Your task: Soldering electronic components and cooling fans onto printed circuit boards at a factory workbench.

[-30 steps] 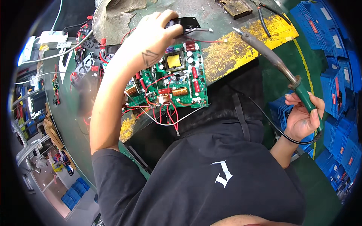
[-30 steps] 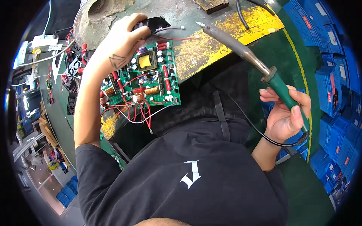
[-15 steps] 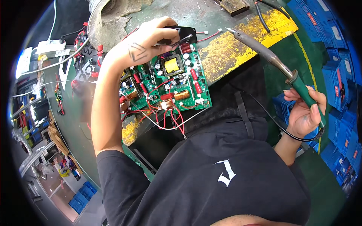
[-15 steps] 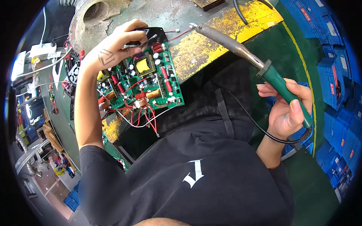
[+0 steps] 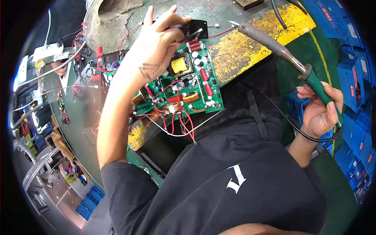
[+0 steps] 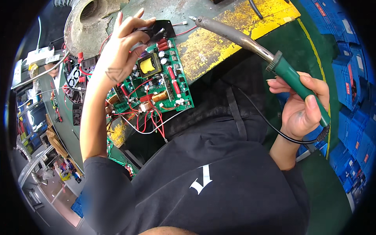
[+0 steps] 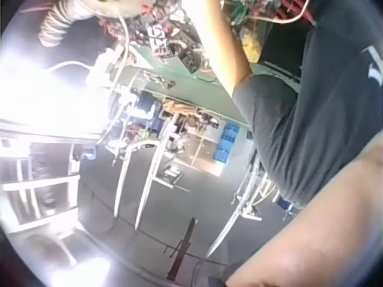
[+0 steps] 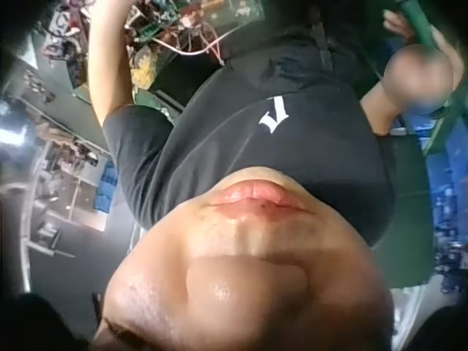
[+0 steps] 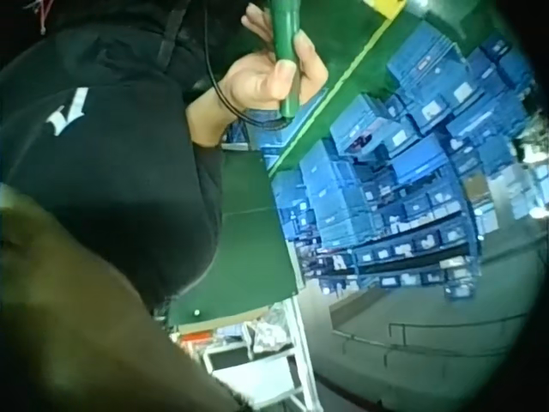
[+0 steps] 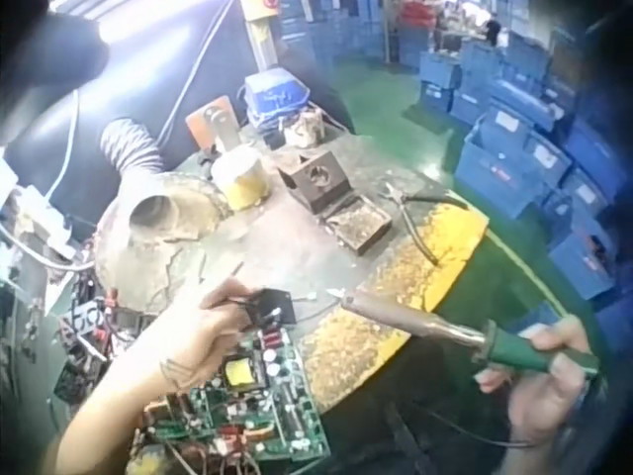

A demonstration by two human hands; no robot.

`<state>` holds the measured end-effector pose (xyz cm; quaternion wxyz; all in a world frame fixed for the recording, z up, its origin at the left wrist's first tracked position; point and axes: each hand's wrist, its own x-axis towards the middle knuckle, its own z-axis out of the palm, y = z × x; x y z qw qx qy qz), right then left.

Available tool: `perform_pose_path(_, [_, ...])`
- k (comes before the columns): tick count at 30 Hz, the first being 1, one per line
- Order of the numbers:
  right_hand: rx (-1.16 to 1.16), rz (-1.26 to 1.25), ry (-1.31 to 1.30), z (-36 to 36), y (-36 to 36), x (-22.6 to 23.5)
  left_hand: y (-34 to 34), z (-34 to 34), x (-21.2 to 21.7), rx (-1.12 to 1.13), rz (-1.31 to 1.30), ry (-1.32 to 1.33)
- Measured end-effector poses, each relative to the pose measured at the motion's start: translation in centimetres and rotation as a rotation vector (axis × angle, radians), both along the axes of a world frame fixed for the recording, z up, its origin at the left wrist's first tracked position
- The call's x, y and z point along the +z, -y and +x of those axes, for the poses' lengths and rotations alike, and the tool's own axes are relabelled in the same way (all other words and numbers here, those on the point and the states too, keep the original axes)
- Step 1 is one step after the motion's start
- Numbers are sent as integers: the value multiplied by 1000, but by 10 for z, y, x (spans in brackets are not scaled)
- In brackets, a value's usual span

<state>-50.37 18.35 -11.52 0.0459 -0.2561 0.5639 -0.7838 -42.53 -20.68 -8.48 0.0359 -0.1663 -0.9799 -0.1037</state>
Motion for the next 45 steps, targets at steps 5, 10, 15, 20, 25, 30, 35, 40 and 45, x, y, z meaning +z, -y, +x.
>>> perform_pose_path(5, [7,4,4,-2,-3,-5,-12,17,-4,135,184,-23])
perform_pose_path(10, [38,-3,-9,-4,-3,-8,-20,10,1,125,228,-70])
perform_pose_path(15, [3,-15,31,-4,-5,-11,-25,2,4,143,161,-85])
perform_pose_path(20, [48,-38,19,-2,1,-9,-6,-18,-51,-435,813,-708])
perform_pose_path(25, [24,-24,14,-2,-7,-10,-29,3,5,241,350,0])
perform_pose_path(30, [24,-24,7,-1,-6,-9,-27,5,3,210,295,-30])
perform_pose_path(35, [69,-20,-32,-3,-6,-5,-20,-6,-19,189,333,-26])
perform_pose_path(40, [63,-8,-43,-4,-4,-2,-26,-3,-11,201,458,13])
perform_pose_path(45, [144,5,-48,-2,14,6,-19,-8,-26,-93,557,-318])
